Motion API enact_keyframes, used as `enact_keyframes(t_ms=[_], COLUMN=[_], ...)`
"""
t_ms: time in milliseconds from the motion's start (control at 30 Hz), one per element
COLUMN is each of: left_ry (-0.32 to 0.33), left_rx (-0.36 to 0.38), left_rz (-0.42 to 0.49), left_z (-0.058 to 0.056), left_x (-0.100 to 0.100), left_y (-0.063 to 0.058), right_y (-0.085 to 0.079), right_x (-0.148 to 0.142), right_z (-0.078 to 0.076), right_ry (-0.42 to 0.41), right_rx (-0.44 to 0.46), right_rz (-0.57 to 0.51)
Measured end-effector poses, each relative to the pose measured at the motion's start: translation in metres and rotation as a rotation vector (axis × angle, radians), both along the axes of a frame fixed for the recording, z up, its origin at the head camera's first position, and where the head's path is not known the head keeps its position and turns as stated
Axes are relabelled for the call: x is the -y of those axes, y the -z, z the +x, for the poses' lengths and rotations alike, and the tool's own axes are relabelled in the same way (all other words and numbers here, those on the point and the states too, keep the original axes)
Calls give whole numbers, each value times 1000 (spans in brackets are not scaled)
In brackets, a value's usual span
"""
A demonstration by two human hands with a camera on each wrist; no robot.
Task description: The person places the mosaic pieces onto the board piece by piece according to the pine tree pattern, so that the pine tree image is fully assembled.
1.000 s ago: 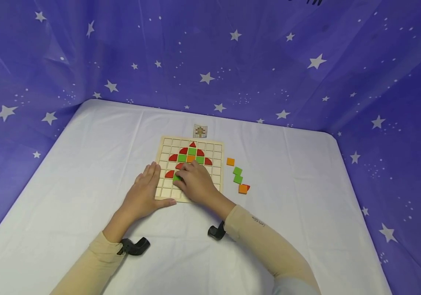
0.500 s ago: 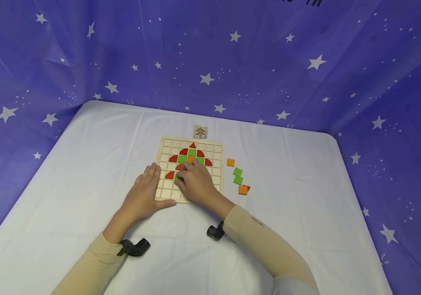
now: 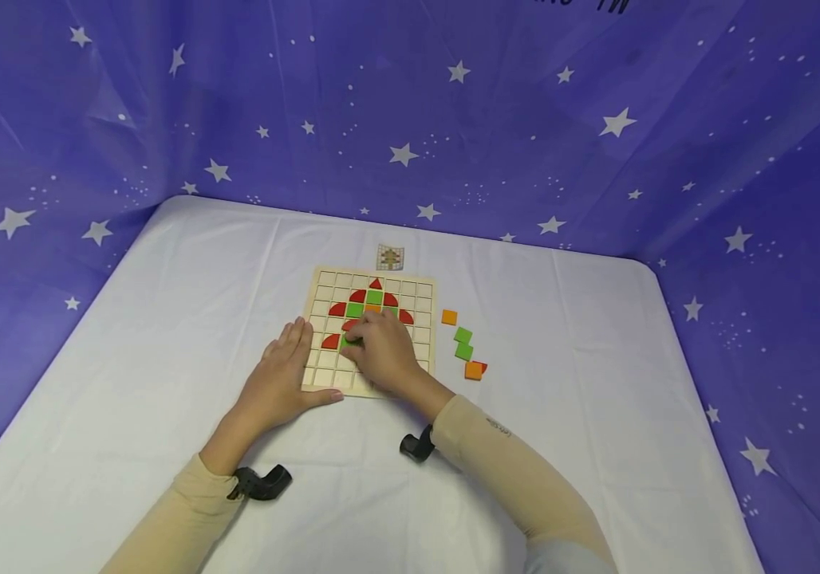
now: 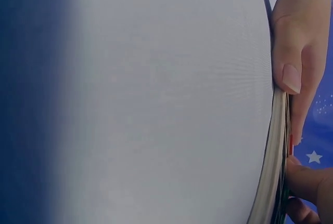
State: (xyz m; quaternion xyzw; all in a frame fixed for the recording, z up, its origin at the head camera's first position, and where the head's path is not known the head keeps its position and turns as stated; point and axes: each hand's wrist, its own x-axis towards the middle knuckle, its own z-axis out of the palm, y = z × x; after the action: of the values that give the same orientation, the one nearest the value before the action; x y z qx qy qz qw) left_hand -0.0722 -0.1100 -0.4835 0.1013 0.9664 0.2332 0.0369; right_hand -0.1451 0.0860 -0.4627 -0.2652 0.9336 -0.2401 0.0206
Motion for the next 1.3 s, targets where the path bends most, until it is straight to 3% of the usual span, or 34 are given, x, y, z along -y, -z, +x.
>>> enact_keyframes(t_ms=[100,367,567,733,900,1100,1200,1300], left_ry=[0,0,-2,-6,-13,-10,-11,-12], left_rx=[1,5,8,11,17,30,31,23], left_rz=[0,-10,-11,-15,4,14,14,19], left_z=[0,0,0,0,-1,-1,-1,-1], left_x=[0,-1,-1,-1,-2,-2,-2,-2], left_y=[0,-3,-1,1,1,0,1,1], right_y=[0,-2,-4,-6,-5,-1,-1,0], right_x=[-1,-6,-13,-31,-62,-106,-122,-131], right_z=[-1,1,4,2,-13,-30,-33,-33], right_ry=[22,-103,-114,-27,111,317,346,334], right_rx=[32,-77,-77,-71,-93,-22,40,65], right_rz=[-31,82,100,19,-23,75,151,162])
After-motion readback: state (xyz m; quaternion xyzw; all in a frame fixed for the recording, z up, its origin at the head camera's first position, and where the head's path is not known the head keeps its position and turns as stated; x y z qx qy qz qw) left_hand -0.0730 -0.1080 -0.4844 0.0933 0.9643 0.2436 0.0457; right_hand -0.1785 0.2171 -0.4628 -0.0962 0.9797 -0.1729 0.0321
